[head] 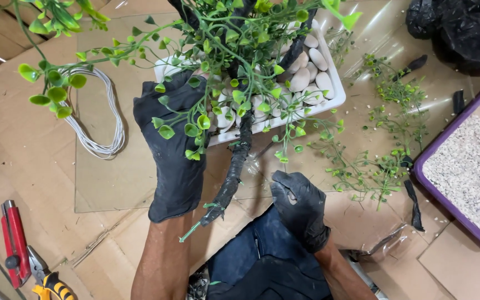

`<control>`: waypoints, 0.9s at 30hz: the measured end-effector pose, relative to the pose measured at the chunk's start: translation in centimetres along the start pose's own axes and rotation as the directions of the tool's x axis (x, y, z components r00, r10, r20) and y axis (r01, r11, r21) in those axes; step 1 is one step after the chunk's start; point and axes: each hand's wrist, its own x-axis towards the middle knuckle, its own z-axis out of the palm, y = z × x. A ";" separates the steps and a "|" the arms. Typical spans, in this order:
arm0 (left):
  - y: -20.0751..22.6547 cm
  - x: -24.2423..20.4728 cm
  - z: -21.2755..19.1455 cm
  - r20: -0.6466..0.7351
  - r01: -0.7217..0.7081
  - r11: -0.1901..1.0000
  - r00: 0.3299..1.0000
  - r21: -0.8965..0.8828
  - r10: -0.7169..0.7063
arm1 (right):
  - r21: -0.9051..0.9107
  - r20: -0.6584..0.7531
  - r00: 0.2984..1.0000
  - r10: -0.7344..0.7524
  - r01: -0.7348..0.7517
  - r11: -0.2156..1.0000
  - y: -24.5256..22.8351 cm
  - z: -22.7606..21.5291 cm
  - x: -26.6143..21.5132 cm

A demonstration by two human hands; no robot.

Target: The person arranges artificial green vines and leaves into a white rectangular planter filled with white stones. They pick up individual vine segments from the table, insert them into the planter, and adjust their positions to create a dense arrangement.

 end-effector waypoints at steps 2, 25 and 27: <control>2.6 0.2 -0.6 0.378 -0.383 -0.049 0.870 0.923 0.316 | -0.004 0.044 0.999 0.030 -0.029 1.000 -0.3 -0.2 0.3; -8.0 -0.2 0.9 0.317 -0.026 -0.617 0.841 -0.786 -0.439 | 0.110 -0.100 0.986 -0.131 0.142 0.984 0.1 -0.1 0.5; -8.2 0.2 0.8 0.314 -0.006 -0.577 0.834 -0.817 -0.453 | 0.109 -0.095 0.987 -0.133 0.143 0.984 0.1 0.0 0.5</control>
